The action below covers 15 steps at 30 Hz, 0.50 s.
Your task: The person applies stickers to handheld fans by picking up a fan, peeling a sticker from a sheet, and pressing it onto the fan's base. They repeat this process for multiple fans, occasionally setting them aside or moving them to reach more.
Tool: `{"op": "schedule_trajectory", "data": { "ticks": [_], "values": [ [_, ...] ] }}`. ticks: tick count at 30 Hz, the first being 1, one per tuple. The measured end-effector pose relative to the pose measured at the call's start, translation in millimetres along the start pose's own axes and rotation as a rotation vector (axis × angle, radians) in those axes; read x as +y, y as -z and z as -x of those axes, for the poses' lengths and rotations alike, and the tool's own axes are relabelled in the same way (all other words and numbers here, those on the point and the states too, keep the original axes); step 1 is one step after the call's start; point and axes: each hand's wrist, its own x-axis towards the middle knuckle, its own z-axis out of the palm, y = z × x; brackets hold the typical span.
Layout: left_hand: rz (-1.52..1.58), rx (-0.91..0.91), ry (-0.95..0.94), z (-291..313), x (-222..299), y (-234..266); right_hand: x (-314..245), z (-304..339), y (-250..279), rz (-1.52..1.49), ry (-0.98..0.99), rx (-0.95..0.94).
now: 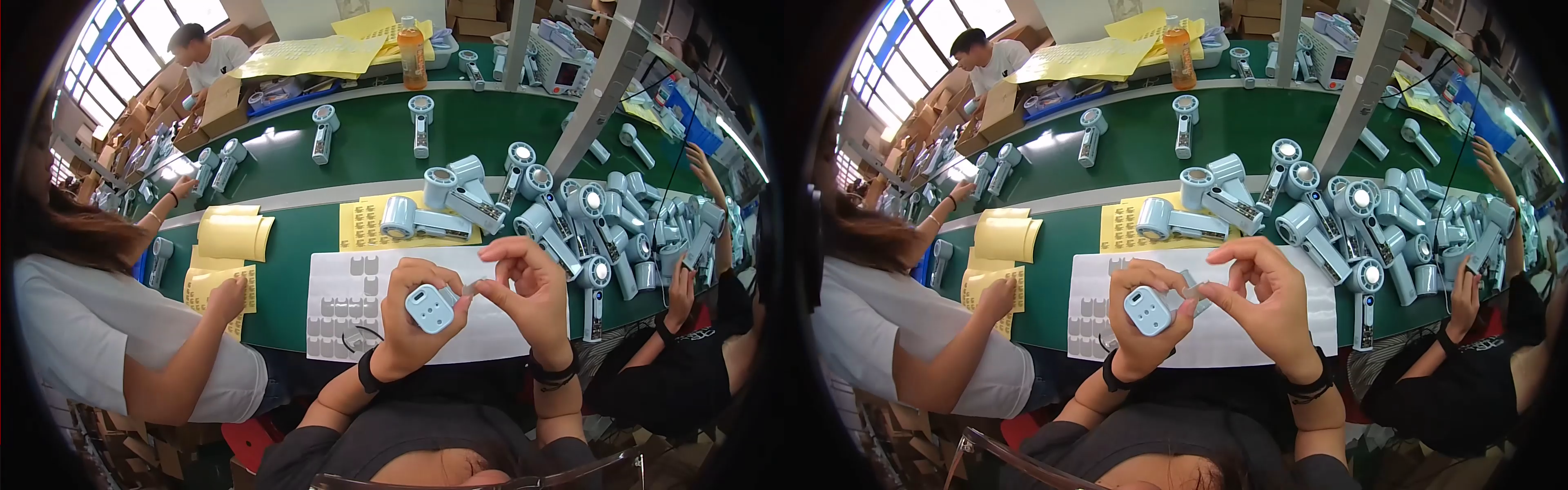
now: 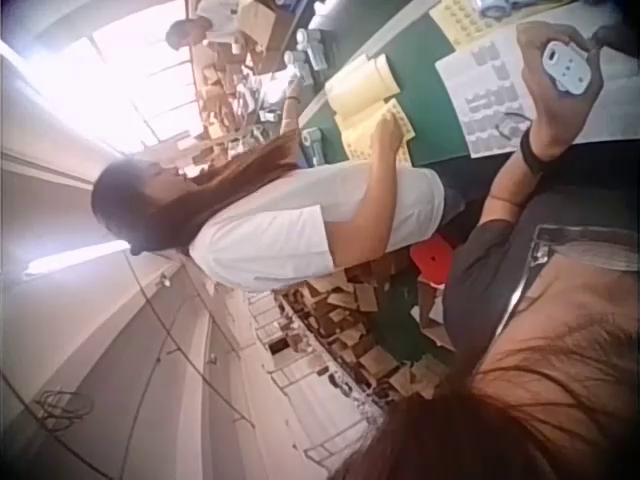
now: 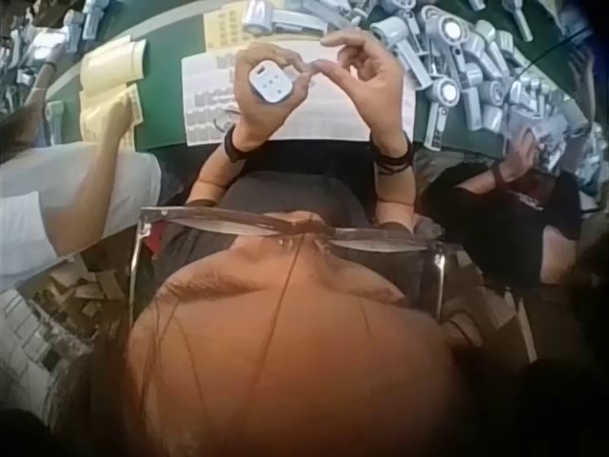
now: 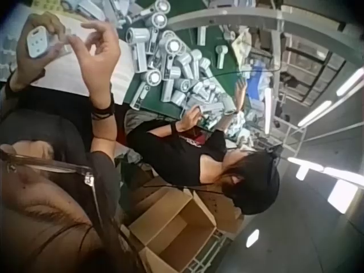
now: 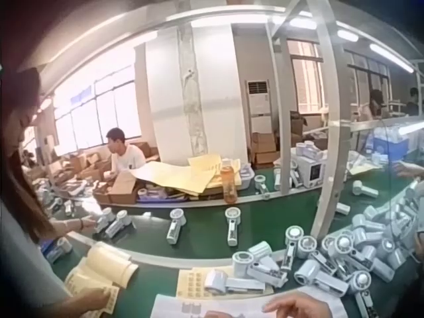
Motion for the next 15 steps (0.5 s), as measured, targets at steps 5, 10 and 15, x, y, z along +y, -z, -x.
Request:
{"op": "schedule_trajectory", "data": {
  "ticks": [5,10,15],
  "values": [
    [-0.059,-0.017,-0.073,-5.1,-1.2,2.5,-2.1,3.1,4.4,-0.109,-0.134,0.043],
    [-0.287,-0.146,-0.184,-13.6,-13.3,10.8,-26.6,5.2,8.7,-0.150,-0.062,0.086],
    [-0.322,-0.229,-0.212,-14.8,-20.5,12.1,-28.7,-1.6,-3.5,-0.259,-0.227,-0.130]
  ]
}}
